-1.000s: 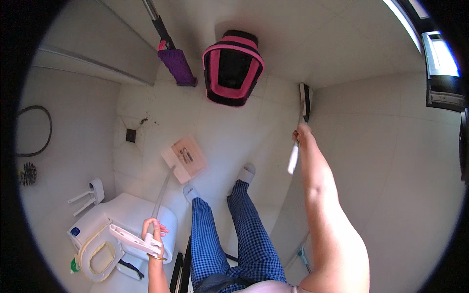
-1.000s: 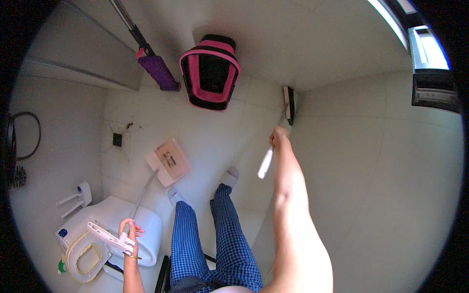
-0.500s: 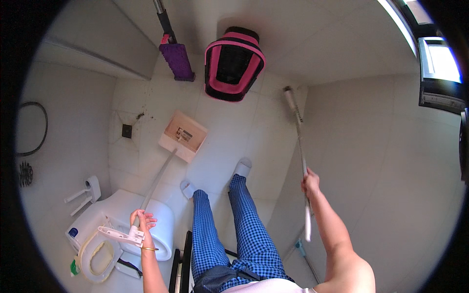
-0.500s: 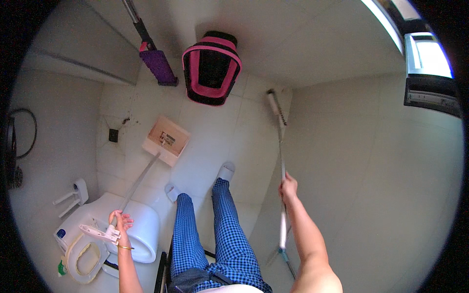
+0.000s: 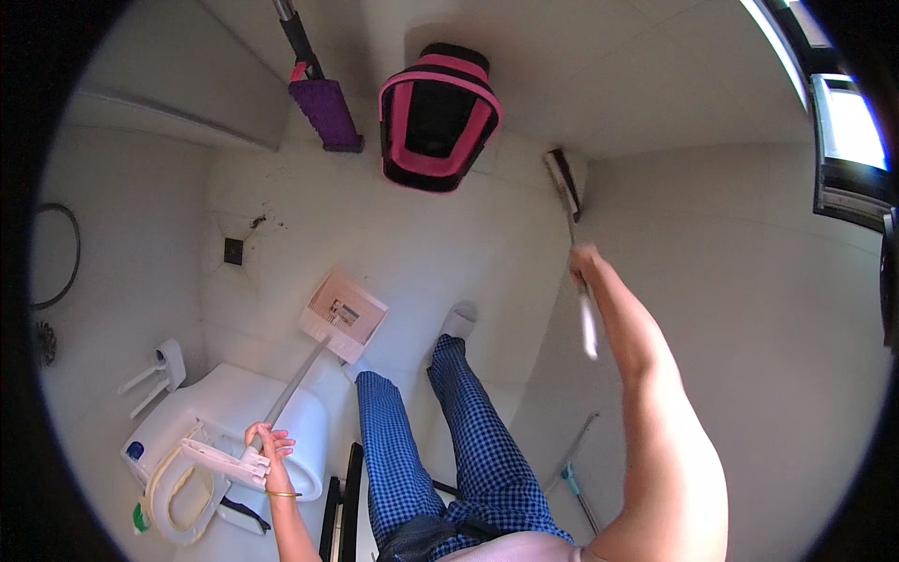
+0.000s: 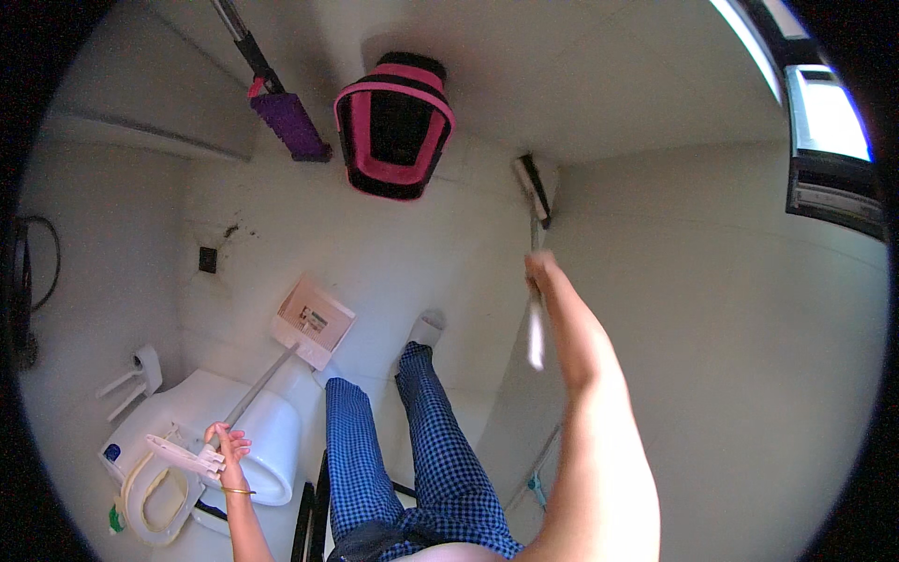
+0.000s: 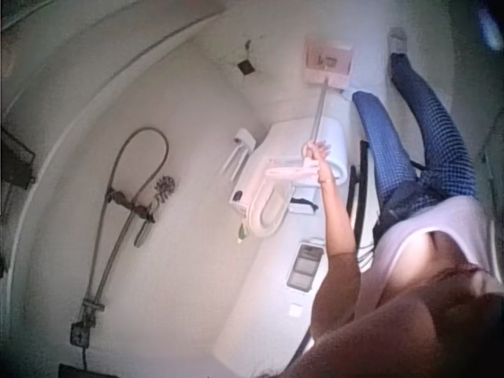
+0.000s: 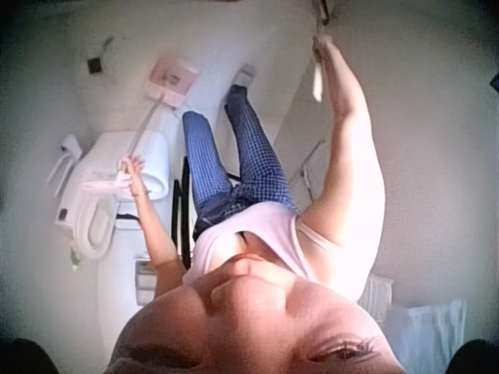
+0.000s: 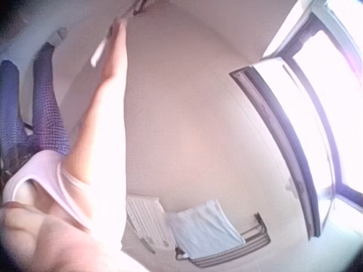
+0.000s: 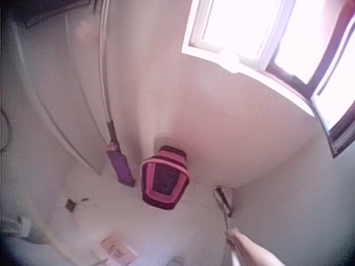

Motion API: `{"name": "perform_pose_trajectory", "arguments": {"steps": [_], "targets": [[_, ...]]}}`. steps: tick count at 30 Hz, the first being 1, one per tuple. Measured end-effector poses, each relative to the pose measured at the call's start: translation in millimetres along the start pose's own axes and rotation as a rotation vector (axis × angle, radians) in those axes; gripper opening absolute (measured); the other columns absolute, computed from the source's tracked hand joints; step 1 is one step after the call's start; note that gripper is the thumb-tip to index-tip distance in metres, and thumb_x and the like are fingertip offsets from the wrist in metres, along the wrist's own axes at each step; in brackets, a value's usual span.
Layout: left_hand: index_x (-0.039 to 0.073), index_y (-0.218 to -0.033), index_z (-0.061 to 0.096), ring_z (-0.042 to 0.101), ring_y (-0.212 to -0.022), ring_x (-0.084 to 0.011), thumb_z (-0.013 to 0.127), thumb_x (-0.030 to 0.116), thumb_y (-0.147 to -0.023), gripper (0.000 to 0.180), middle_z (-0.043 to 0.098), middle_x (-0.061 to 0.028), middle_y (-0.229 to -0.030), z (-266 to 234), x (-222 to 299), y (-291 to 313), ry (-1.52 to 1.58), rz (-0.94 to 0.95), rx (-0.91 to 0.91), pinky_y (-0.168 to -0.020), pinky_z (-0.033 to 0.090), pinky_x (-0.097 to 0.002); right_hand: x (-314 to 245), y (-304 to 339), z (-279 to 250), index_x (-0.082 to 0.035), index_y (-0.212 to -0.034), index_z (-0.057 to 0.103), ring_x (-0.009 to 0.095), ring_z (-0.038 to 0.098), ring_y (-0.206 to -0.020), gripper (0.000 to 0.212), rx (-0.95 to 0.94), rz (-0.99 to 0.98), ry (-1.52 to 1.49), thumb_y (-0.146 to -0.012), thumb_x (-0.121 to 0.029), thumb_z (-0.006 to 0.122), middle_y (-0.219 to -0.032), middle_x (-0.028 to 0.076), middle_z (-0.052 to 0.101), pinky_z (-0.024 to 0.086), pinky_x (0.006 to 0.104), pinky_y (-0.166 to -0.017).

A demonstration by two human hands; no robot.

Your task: The person cleans a bathroom by first mopping the floor with a purple flat mop. They then use a handheld bidet sprayer to rinse the floor and the toilet bowl. Finally, they sweep the floor with a broom and dustpan, collecting debris into the dustpan.

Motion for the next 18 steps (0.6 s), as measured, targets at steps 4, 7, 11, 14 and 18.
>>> {"name": "perform_pose_trajectory", "arguments": {"steps": [4, 7, 11, 14, 18], "targets": [[0.009, -0.095, 0.044, 0.053, -0.053, -0.0121, 0.046, 0.040, -0.083, 0.034, 0.053, -0.0075, -0.069, -21, -8, 10, 0.003, -0.032, 0.082, -0.045, 0.040, -0.0197, -14, 142, -10, -0.003, -0.103, 0.051, 0.016, 0.040, -0.035, 0.028, 0.006, 0.167, -0.540, -0.078, -0.009, 0.042, -0.050, 0.008, 0.043, 0.032, 0.0321, -0.031], [0.009, -0.095, 0.044, 0.053, -0.053, -0.0122, 0.046, 0.041, -0.082, 0.034, 0.053, -0.0075, -0.070, -13, -6, 4, 0.008, -0.047, 0.072, -0.045, 0.040, -0.0197, 5, 175, -18, -0.002, -0.100, 0.050, 0.017, 0.039, -0.034, 0.025, 0.105, 0.169, -0.653, -0.077, -0.010, 0.042, -0.049, 0.009, 0.043, 0.030, 0.0324, -0.029], [0.010, -0.096, 0.043, 0.052, -0.053, -0.0122, 0.047, 0.044, -0.081, 0.037, 0.054, -0.0077, -0.072, -7, -6, 1, -0.001, -0.051, 0.050, -0.046, 0.040, -0.0200, -4, 124, -15, 0.001, -0.078, 0.050, 0.017, 0.039, -0.034, 0.014, 0.140, 0.195, -0.659, -0.078, -0.010, 0.041, -0.048, 0.009, 0.043, 0.031, 0.0325, -0.031], [0.010, -0.096, 0.043, 0.052, -0.053, -0.0122, 0.046, 0.044, -0.082, 0.037, 0.054, -0.0077, -0.072, -9, -8, -1, -0.017, -0.031, 0.046, -0.046, 0.040, -0.0203, -53, 105, 14, 0.000, -0.075, 0.048, 0.017, 0.039, -0.036, 0.016, 0.114, 0.189, -0.399, -0.079, -0.013, 0.040, -0.049, 0.007, 0.043, 0.032, 0.0318, -0.033], [0.010, -0.096, 0.043, 0.052, -0.054, -0.0121, 0.044, 0.044, -0.082, 0.037, 0.054, -0.0078, -0.073, -18, -10, -2, -0.043, -0.031, 0.096, -0.047, 0.040, -0.0205, -47, 152, 100, -0.004, -0.099, 0.049, 0.022, 0.053, -0.049, 0.028, -0.038, 0.100, -0.248, -0.074, -0.011, 0.039, -0.066, 0.012, 0.055, 0.041, 0.0357, -0.041]]}}
Point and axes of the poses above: each hand's wrist, its own y-axis away from the middle knuckle, its own z-axis out of the palm, x = y × z, the point moved 6 cm from there along -y, towards the middle knuckle
